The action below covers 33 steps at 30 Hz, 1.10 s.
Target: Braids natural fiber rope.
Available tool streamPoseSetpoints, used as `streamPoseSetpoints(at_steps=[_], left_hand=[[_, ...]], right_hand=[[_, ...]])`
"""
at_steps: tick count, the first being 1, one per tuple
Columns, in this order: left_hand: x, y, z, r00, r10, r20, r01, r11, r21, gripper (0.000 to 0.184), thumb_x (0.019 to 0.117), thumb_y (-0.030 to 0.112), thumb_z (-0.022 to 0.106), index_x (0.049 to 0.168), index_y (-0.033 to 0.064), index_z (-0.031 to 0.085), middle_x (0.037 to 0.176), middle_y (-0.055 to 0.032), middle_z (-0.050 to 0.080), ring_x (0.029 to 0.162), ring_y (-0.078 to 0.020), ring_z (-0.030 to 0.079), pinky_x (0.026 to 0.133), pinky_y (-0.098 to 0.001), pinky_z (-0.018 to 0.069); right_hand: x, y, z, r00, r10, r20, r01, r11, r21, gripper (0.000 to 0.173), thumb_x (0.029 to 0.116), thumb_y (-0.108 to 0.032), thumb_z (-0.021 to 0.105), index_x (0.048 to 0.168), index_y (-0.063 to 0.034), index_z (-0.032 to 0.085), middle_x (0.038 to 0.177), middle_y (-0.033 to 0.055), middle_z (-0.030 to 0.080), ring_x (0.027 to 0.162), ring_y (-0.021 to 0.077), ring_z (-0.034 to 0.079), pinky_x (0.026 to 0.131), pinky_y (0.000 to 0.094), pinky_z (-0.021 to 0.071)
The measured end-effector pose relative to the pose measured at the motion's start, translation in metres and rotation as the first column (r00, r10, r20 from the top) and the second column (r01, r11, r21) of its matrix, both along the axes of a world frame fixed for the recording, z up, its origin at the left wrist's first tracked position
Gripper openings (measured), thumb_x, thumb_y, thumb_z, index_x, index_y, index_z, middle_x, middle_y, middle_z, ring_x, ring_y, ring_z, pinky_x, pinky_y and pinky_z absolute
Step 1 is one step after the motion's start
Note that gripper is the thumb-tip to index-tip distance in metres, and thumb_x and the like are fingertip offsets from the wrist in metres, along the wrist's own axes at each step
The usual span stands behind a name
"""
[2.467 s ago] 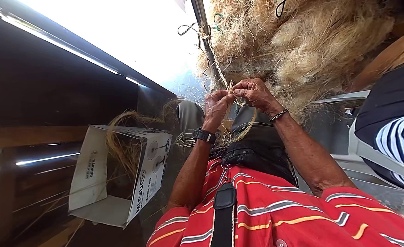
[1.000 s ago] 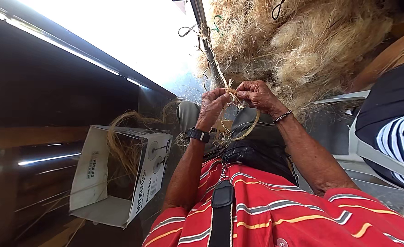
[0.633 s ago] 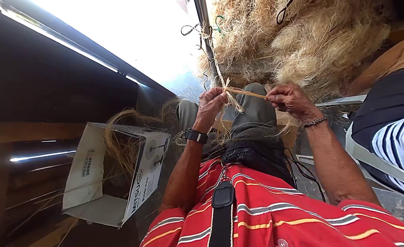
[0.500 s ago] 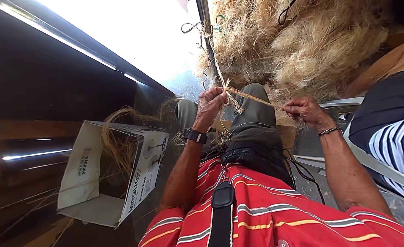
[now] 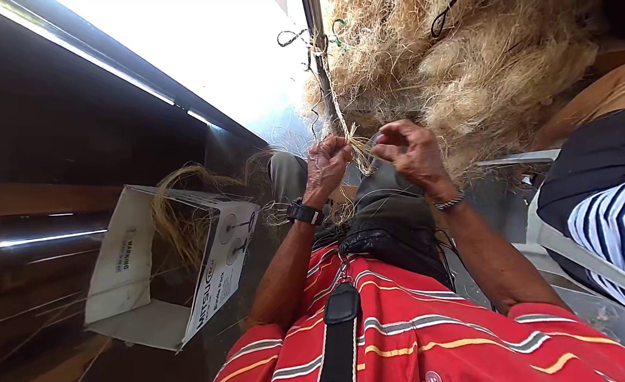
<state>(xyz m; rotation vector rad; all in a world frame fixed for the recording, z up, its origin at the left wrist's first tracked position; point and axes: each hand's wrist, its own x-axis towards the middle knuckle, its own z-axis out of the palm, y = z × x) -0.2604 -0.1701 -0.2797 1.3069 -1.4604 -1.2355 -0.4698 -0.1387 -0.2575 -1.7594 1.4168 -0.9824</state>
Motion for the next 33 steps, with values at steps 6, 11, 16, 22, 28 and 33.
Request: streamPoseSetpoints(at_steps=[6, 11, 16, 22, 28, 33], left_hand=[[-0.002, -0.002, -0.009, 0.998, -0.001, 0.070, 0.006, 0.998, -0.069, 0.011, 0.0952, 0.001, 0.061, 0.095, -0.0018, 0.072, 0.079, -0.0049, 0.071, 0.069, -0.0057, 0.066, 0.070, -0.0262, 0.0571], [-0.001, -0.001, -0.012, 0.987, -0.015, 0.158, 0.031, 0.994, -0.103, 0.013, 0.0965, 0.008, 0.063, 0.093, 0.0013, 0.073, 0.075, -0.0034, 0.069, 0.065, -0.0078, 0.064, 0.067, -0.0290, 0.0552], [0.001, 0.003, -0.007, 0.988, -0.039, 0.149, 0.050, 0.996, -0.069, 0.012, 0.0972, 0.009, 0.064, 0.094, 0.0011, 0.072, 0.076, -0.0048, 0.069, 0.064, -0.0084, 0.063, 0.065, -0.0276, 0.0543], [0.002, -0.002, -0.010, 0.998, -0.052, 0.032, 0.051, 0.998, 0.029, 0.011, 0.0968, 0.005, 0.063, 0.095, -0.0016, 0.071, 0.076, -0.0033, 0.069, 0.066, -0.0051, 0.063, 0.066, -0.0245, 0.0543], [0.002, -0.002, -0.012, 0.984, -0.032, -0.177, 0.057, 0.989, 0.139, 0.009, 0.0976, 0.003, 0.061, 0.095, -0.0007, 0.069, 0.073, -0.0010, 0.067, 0.061, -0.0046, 0.058, 0.058, -0.0211, 0.0484], [-0.002, 0.001, -0.015, 0.938, 0.028, -0.345, 0.055, 0.972, 0.228, 0.010, 0.0986, 0.001, 0.057, 0.096, 0.0023, 0.067, 0.070, 0.0014, 0.061, 0.052, -0.0024, 0.047, 0.049, -0.0179, 0.0409]], right_hand=[[0.045, -0.022, -0.017, 0.987, -0.100, -0.124, 0.099, 0.995, -0.020, 0.028, 0.0872, -0.027, 0.077, 0.104, -0.0048, 0.072, 0.086, 0.0093, 0.072, 0.076, 0.0225, 0.070, 0.069, 0.0471, 0.0555], [0.048, -0.029, -0.025, 0.990, -0.114, -0.077, 0.117, 0.993, 0.032, 0.013, 0.0937, -0.019, 0.067, 0.092, -0.0087, 0.075, 0.080, 0.0047, 0.070, 0.073, 0.0173, 0.066, 0.069, 0.0443, 0.0526], [0.042, -0.031, -0.023, 0.993, -0.065, -0.096, 0.069, 0.997, 0.043, 0.013, 0.0953, -0.016, 0.063, 0.091, -0.0081, 0.072, 0.073, 0.0035, 0.067, 0.065, 0.0155, 0.063, 0.064, 0.0409, 0.0507], [0.026, -0.044, -0.028, 0.990, 0.122, 0.068, -0.125, 0.991, 0.050, 0.010, 0.0954, -0.010, 0.064, 0.091, -0.0044, 0.072, 0.073, 0.0002, 0.065, 0.061, 0.0030, 0.057, 0.062, 0.0235, 0.0495], [0.025, -0.035, -0.041, 0.943, 0.083, 0.322, -0.098, 0.995, 0.030, 0.004, 0.0944, -0.001, 0.064, 0.095, -0.0003, 0.068, 0.073, -0.0010, 0.066, 0.061, 0.0011, 0.060, 0.060, 0.0181, 0.0524], [0.021, -0.008, -0.045, 0.913, 0.072, 0.401, -0.103, 0.993, 0.056, 0.006, 0.0979, -0.002, 0.062, 0.096, -0.0007, 0.068, 0.070, 0.0024, 0.063, 0.053, 0.0043, 0.053, 0.048, 0.0178, 0.0447]])
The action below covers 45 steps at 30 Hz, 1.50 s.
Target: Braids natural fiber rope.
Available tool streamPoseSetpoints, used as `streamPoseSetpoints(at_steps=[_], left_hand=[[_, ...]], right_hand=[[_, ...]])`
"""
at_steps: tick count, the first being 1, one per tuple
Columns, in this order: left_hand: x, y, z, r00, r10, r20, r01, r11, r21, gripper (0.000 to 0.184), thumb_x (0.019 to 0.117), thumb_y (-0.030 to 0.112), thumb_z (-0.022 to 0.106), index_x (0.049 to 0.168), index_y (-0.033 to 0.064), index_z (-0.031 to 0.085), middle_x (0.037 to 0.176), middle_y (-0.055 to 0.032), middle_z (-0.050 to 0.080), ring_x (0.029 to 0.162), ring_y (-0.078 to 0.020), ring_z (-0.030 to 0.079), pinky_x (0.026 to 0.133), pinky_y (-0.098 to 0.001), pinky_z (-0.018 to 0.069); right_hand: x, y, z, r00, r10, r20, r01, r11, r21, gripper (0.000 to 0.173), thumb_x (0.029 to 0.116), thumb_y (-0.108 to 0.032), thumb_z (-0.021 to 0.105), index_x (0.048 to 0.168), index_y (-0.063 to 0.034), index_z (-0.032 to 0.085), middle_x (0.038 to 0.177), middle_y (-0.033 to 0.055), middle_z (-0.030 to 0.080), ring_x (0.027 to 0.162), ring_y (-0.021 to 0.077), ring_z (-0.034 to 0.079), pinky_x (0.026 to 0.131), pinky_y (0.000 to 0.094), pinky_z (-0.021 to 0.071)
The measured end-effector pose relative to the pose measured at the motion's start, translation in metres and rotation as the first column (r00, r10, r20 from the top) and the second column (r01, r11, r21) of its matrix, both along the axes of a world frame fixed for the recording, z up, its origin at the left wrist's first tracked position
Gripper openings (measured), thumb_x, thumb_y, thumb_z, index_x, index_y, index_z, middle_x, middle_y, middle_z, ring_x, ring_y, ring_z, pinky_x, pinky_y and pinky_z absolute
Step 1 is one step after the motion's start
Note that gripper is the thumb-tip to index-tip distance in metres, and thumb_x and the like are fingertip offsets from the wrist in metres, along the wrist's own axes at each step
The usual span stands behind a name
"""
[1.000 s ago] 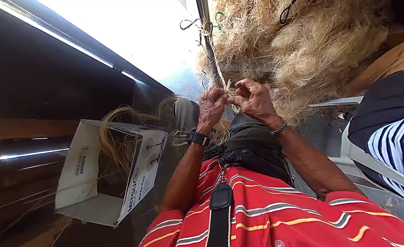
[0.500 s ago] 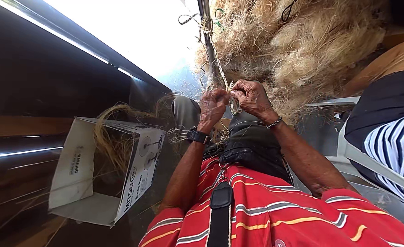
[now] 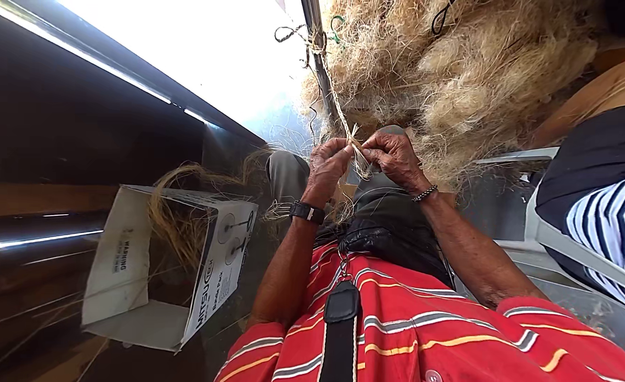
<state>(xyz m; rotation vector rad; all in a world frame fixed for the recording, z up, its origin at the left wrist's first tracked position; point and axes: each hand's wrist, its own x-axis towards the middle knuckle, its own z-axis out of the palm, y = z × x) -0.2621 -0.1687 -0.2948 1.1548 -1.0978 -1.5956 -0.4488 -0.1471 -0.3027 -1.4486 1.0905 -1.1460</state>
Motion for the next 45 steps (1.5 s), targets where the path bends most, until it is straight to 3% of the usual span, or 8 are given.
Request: streamPoseSetpoints(at_steps=[7, 13, 15, 17, 22, 27, 37, 45], left_hand=[[-0.001, -0.001, -0.003, 0.994, -0.033, -0.100, 0.037, 0.999, 0.038, 0.015, 0.1002, 0.001, 0.052, 0.096, 0.0026, 0.066, 0.084, -0.0027, 0.071, 0.055, -0.0003, 0.050, 0.051, -0.0164, 0.0421], [0.000, 0.001, -0.002, 1.000, -0.008, 0.004, 0.008, 1.000, -0.021, 0.010, 0.0983, 0.000, 0.057, 0.093, 0.0035, 0.065, 0.067, 0.0026, 0.058, 0.052, -0.0028, 0.047, 0.049, -0.0186, 0.0415], [-0.001, 0.001, -0.003, 0.997, -0.005, 0.072, 0.008, 0.999, -0.043, 0.008, 0.0982, 0.002, 0.059, 0.093, 0.0023, 0.065, 0.067, 0.0020, 0.058, 0.053, -0.0034, 0.048, 0.050, -0.0198, 0.0420], [-0.003, 0.002, -0.004, 0.992, 0.004, 0.125, 0.005, 0.998, -0.069, 0.007, 0.0974, 0.002, 0.061, 0.093, 0.0009, 0.066, 0.068, 0.0014, 0.060, 0.053, -0.0033, 0.049, 0.050, -0.0202, 0.0428], [-0.003, -0.001, -0.002, 0.970, 0.003, 0.242, 0.040, 0.985, -0.170, 0.008, 0.0965, 0.000, 0.061, 0.093, -0.0028, 0.068, 0.072, -0.0015, 0.064, 0.058, -0.0038, 0.055, 0.057, -0.0220, 0.0489], [-0.001, -0.003, 0.000, 0.951, -0.024, 0.307, 0.080, 0.982, -0.173, 0.007, 0.0962, 0.003, 0.064, 0.093, -0.0012, 0.069, 0.072, -0.0005, 0.064, 0.058, -0.0031, 0.055, 0.058, -0.0220, 0.0489], [0.009, -0.005, 0.000, 0.976, -0.113, 0.187, 0.130, 0.989, -0.077, 0.008, 0.0972, 0.006, 0.065, 0.091, 0.0018, 0.066, 0.068, 0.0020, 0.060, 0.052, -0.0024, 0.047, 0.049, -0.0199, 0.0405], [0.007, -0.001, -0.005, 0.979, -0.146, 0.140, 0.155, 0.986, -0.056, 0.011, 0.1036, 0.006, 0.054, 0.098, 0.0020, 0.062, 0.077, -0.0010, 0.066, 0.054, -0.0034, 0.050, 0.050, -0.0198, 0.0425]], right_hand=[[-0.009, 0.011, -0.024, 0.995, 0.084, 0.057, -0.087, 0.995, 0.050, 0.009, 0.0973, -0.001, 0.060, 0.096, -0.0017, 0.069, 0.071, 0.0057, 0.063, 0.053, 0.0083, 0.054, 0.049, 0.0216, 0.0474], [-0.008, 0.000, -0.007, 0.983, -0.060, -0.172, 0.067, 0.997, 0.033, 0.015, 0.0993, -0.015, 0.065, 0.105, -0.0034, 0.072, 0.087, 0.0035, 0.071, 0.073, 0.0053, 0.065, 0.070, 0.0238, 0.0560], [-0.002, 0.002, 0.009, 0.983, -0.081, -0.167, 0.092, 0.994, 0.057, 0.024, 0.0953, -0.019, 0.071, 0.114, -0.0037, 0.069, 0.083, 0.0033, 0.071, 0.066, 0.0062, 0.063, 0.063, 0.0232, 0.0543], [0.005, 0.014, 0.028, 0.987, -0.057, -0.153, 0.079, 0.986, 0.147, 0.031, 0.0938, -0.016, 0.074, 0.122, -0.0078, 0.063, 0.076, 0.0050, 0.067, 0.055, 0.0115, 0.058, 0.049, 0.0243, 0.0490], [0.027, -0.010, 0.027, 0.995, -0.102, 0.012, 0.090, 0.922, 0.376, 0.025, 0.0907, 0.002, 0.070, 0.114, 0.0042, 0.063, 0.080, 0.0090, 0.070, 0.063, 0.0128, 0.068, 0.064, 0.0293, 0.0613], [0.026, -0.018, 0.026, 0.979, -0.184, 0.087, 0.107, 0.827, 0.553, 0.009, 0.0952, -0.001, 0.063, 0.104, -0.0023, 0.066, 0.066, 0.0005, 0.055, 0.043, 0.0049, 0.036, 0.039, 0.0208, 0.0286], [0.022, -0.027, 0.015, 0.993, -0.104, 0.058, 0.076, 0.927, 0.368, 0.010, 0.0908, 0.001, 0.065, 0.083, -0.0032, 0.070, 0.061, -0.0021, 0.059, 0.043, 0.0018, 0.040, 0.041, 0.0197, 0.0322], [0.025, -0.025, 0.006, 0.994, -0.110, 0.005, 0.107, 0.973, 0.206, 0.011, 0.0910, 0.003, 0.062, 0.083, -0.0020, 0.068, 0.072, 0.0008, 0.067, 0.067, 0.0040, 0.061, 0.064, 0.0233, 0.0510]])
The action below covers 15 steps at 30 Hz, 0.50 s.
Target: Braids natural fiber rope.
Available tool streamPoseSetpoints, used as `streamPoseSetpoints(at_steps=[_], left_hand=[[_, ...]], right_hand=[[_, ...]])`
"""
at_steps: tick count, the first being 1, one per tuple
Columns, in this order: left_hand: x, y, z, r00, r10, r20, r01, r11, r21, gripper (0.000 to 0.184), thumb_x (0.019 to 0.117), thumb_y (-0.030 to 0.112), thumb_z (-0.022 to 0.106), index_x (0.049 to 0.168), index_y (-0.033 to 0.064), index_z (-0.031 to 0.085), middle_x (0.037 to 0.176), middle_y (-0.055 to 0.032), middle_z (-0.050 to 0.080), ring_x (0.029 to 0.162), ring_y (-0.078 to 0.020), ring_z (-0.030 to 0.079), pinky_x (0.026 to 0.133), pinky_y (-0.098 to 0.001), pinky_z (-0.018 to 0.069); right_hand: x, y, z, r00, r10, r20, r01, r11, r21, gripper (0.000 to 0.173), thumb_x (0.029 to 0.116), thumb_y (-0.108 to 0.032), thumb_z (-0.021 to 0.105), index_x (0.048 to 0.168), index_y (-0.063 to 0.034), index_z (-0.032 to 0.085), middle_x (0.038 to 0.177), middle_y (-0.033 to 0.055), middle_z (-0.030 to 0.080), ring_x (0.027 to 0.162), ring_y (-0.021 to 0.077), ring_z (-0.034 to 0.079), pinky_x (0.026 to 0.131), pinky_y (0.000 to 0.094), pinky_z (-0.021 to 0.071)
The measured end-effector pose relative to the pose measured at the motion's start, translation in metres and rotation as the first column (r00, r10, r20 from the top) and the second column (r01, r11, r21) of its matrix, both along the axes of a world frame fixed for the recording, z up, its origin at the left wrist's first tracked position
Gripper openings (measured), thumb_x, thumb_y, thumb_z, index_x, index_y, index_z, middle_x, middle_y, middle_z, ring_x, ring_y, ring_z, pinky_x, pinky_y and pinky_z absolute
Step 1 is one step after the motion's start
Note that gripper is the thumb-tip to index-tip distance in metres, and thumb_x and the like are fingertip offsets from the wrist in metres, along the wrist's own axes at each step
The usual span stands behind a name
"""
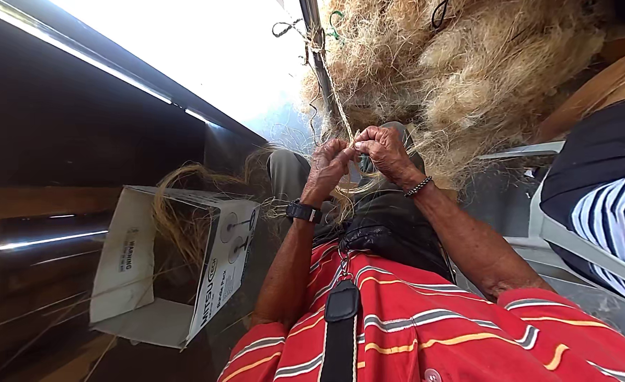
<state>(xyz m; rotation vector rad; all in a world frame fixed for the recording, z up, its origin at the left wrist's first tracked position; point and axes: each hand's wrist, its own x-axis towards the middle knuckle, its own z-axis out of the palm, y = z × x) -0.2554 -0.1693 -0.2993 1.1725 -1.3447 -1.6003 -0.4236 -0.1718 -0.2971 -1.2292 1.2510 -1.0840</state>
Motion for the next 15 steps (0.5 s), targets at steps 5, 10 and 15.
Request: streamPoseSetpoints(at_steps=[5, 10, 15], left_hand=[[0.003, 0.004, 0.000, 0.958, 0.017, 0.285, 0.036, 0.983, -0.178, 0.015, 0.1041, 0.010, 0.054, 0.100, 0.0008, 0.065, 0.080, -0.0028, 0.065, 0.065, -0.0074, 0.056, 0.065, -0.0261, 0.0490], [0.000, 0.027, 0.009, 0.911, 0.134, 0.390, 0.006, 0.941, -0.338, 0.012, 0.1041, 0.009, 0.056, 0.106, 0.0018, 0.065, 0.074, -0.0067, 0.062, 0.060, -0.0141, 0.058, 0.061, -0.0301, 0.0515], [0.001, 0.040, -0.016, 0.908, 0.119, 0.402, 0.031, 0.937, -0.348, 0.013, 0.1038, 0.009, 0.056, 0.106, 0.0024, 0.067, 0.076, -0.0110, 0.063, 0.060, -0.0196, 0.058, 0.056, -0.0363, 0.0518]], right_hand=[[0.000, 0.003, -0.003, 0.998, -0.008, 0.069, 0.003, 0.998, 0.066, 0.011, 0.0945, 0.000, 0.060, 0.087, -0.0034, 0.067, 0.067, -0.0028, 0.058, 0.053, 0.0022, 0.046, 0.050, 0.0202, 0.0385], [0.002, 0.007, -0.006, 0.960, -0.027, 0.280, -0.037, 0.974, 0.223, 0.009, 0.0992, -0.001, 0.056, 0.094, -0.0030, 0.063, 0.063, -0.0022, 0.052, 0.046, 0.0040, 0.041, 0.043, 0.0192, 0.0358], [0.004, 0.011, -0.004, 0.913, -0.073, 0.402, -0.071, 0.940, 0.333, 0.009, 0.1028, -0.004, 0.053, 0.097, -0.0052, 0.060, 0.063, -0.0008, 0.051, 0.044, 0.0046, 0.039, 0.040, 0.0190, 0.0348]])
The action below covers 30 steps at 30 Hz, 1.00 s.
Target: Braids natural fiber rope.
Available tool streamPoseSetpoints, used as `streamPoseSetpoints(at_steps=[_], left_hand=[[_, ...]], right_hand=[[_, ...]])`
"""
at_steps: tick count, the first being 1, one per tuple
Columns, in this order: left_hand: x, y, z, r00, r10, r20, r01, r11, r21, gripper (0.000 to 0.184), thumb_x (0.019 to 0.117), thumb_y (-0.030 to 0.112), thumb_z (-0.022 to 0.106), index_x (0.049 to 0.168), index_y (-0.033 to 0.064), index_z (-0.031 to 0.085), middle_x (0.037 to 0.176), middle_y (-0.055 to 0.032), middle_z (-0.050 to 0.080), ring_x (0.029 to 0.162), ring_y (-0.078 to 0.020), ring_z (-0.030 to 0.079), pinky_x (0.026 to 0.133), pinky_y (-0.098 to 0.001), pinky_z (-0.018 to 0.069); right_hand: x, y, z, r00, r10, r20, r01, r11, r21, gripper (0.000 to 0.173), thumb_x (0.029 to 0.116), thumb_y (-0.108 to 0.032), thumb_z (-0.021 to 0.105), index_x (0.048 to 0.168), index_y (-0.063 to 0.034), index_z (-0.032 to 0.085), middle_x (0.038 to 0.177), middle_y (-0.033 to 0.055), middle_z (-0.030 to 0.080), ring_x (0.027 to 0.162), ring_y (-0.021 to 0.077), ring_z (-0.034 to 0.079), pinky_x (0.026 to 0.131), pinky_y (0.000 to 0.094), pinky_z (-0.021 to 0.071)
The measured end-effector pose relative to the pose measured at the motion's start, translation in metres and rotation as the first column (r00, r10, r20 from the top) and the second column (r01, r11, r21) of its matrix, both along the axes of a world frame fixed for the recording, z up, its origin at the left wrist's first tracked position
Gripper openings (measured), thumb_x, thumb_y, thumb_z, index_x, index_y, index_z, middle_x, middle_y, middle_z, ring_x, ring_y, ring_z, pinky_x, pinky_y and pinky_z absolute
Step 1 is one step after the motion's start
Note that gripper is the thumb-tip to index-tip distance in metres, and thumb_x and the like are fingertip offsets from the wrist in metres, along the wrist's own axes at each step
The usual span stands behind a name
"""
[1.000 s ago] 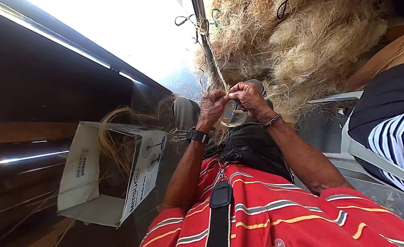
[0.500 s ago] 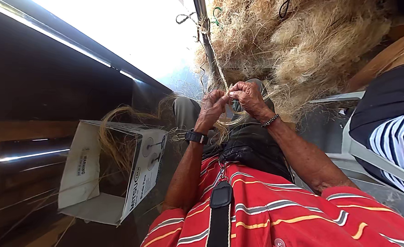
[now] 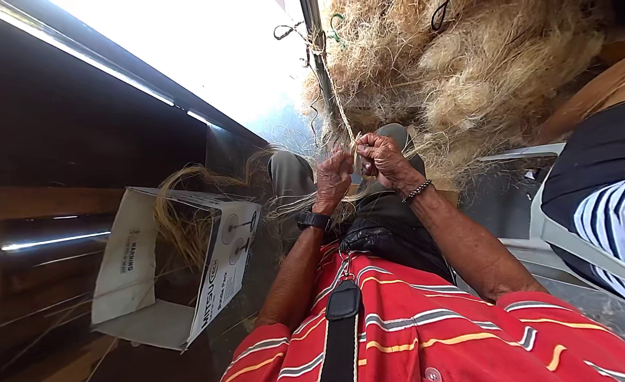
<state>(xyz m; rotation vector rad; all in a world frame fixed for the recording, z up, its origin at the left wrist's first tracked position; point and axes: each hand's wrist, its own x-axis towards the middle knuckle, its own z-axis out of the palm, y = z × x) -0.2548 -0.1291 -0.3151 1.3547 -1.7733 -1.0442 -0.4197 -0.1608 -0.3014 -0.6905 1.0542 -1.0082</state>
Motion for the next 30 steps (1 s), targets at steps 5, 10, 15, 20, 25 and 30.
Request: streamPoseSetpoints(at_steps=[5, 10, 15, 20, 25, 30], left_hand=[[0.010, -0.003, 0.007, 0.942, -0.034, -0.334, 0.175, 0.900, 0.400, 0.028, 0.1092, 0.025, 0.049, 0.102, 0.0065, 0.069, 0.059, -0.0019, 0.053, 0.045, -0.0071, 0.044, 0.044, -0.0209, 0.0395], [0.023, -0.010, -0.003, 0.937, -0.003, -0.349, 0.153, 0.902, 0.404, 0.019, 0.1031, 0.019, 0.060, 0.118, 0.0087, 0.067, 0.089, -0.0046, 0.070, 0.070, -0.0094, 0.063, 0.065, -0.0278, 0.0549], [0.021, -0.005, 0.012, 0.946, 0.099, -0.309, -0.034, 0.977, 0.209, 0.040, 0.0929, 0.019, 0.074, 0.127, 0.0125, 0.055, 0.102, -0.0060, 0.069, 0.085, -0.0162, 0.069, 0.072, -0.0335, 0.0598], [0.002, -0.007, 0.024, 0.982, 0.074, -0.175, -0.058, 0.994, 0.094, 0.038, 0.0866, 0.009, 0.079, 0.120, 0.0094, 0.061, 0.085, -0.0076, 0.067, 0.065, -0.0193, 0.064, 0.055, -0.0334, 0.0553], [0.003, -0.005, 0.027, 0.996, 0.049, -0.077, -0.044, 0.997, 0.063, 0.021, 0.0949, 0.012, 0.070, 0.115, 0.0071, 0.068, 0.085, -0.0091, 0.071, 0.064, -0.0189, 0.065, 0.058, -0.0358, 0.0564], [0.012, -0.008, 0.027, 0.998, 0.044, -0.054, -0.032, 0.979, 0.202, 0.016, 0.1026, 0.017, 0.061, 0.112, 0.0072, 0.070, 0.084, -0.0097, 0.068, 0.061, -0.0178, 0.059, 0.056, -0.0349, 0.0520]], right_hand=[[-0.007, 0.017, -0.009, 0.994, 0.093, 0.060, -0.084, 0.987, -0.136, 0.011, 0.1072, -0.016, 0.052, 0.102, -0.0097, 0.059, 0.057, 0.0026, 0.043, 0.039, 0.0059, 0.032, 0.037, 0.0188, 0.0288], [-0.006, 0.013, -0.015, 0.991, 0.130, -0.023, -0.132, 0.967, -0.216, 0.010, 0.1080, -0.016, 0.051, 0.105, -0.0107, 0.058, 0.068, 0.0045, 0.054, 0.042, 0.0058, 0.037, 0.038, 0.0184, 0.0321], [-0.008, 0.014, -0.011, 0.997, 0.066, -0.048, -0.076, 0.959, -0.274, 0.009, 0.1061, -0.012, 0.054, 0.105, -0.0078, 0.062, 0.071, 0.0056, 0.059, 0.044, 0.0054, 0.041, 0.039, 0.0176, 0.0340], [-0.008, 0.013, -0.012, 0.992, 0.089, -0.089, -0.110, 0.956, -0.271, 0.012, 0.1054, -0.011, 0.055, 0.108, -0.0070, 0.066, 0.068, 0.0050, 0.056, 0.045, 0.0065, 0.041, 0.040, 0.0191, 0.0350], [-0.012, 0.015, -0.010, 0.981, 0.086, -0.172, -0.135, 0.946, -0.295, 0.012, 0.1036, -0.008, 0.057, 0.107, -0.0053, 0.068, 0.069, 0.0058, 0.059, 0.046, 0.0077, 0.043, 0.041, 0.0203, 0.0367], [-0.011, 0.017, -0.004, 0.960, 0.083, -0.267, -0.158, 0.948, -0.276, 0.012, 0.1033, -0.007, 0.058, 0.107, -0.0040, 0.069, 0.073, 0.0072, 0.067, 0.047, 0.0079, 0.048, 0.041, 0.0199, 0.0373]])
